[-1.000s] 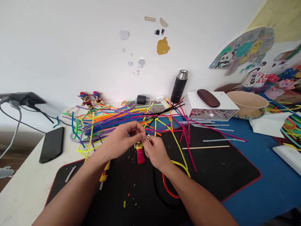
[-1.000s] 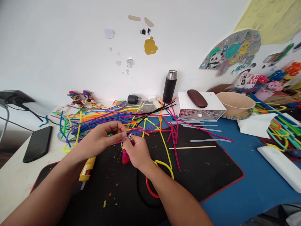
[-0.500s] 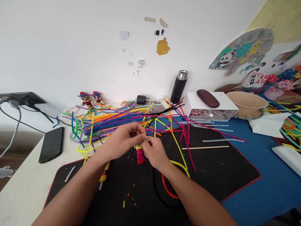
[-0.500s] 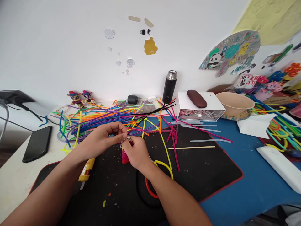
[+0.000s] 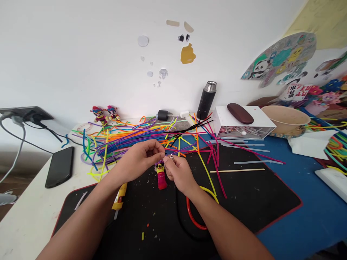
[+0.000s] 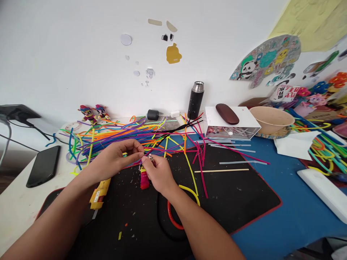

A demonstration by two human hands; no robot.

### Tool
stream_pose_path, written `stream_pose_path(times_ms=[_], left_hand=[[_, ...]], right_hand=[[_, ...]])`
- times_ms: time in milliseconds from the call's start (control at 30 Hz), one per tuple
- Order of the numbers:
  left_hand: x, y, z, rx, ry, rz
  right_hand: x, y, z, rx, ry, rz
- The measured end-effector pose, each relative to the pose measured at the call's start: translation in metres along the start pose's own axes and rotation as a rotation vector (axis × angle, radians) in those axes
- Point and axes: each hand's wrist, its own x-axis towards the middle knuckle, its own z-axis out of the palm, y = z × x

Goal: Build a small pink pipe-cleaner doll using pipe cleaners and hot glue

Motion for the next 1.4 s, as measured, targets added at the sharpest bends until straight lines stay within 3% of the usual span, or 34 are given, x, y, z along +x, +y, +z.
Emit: stream_pose_path(times_ms=[133,300,433,700,1400], left_hand=[[-0.0008,0.0000,-0.0005,0.008,0.003,0.022],[-0.0019,0.0009,-0.0025,0.034,0.031,0.048],[-0.0018,0.0012,-0.0058,0.060,0.057,0.061],[-0.0027,-0.0006,-0.0079,0.141,0.083,0.084],[-0.0027,-0.0018,-0.0041,0.324,0.017,0.087]], right_hand=[[-0.0004,-0.0061,0.0007,0.097,-0.097,-0.004],[-0.0009,-0.0045,-0.0010,0.033,-0.118,-0.016],[-0.0007,-0.0035,0.0003,0.006,-0.069,-0.012],[0.0044,-0.0092,-0.0007,0.210,0.110,0.015],[0.0036,-0.0097,0.0011,0.188,0.115,-0.007]])
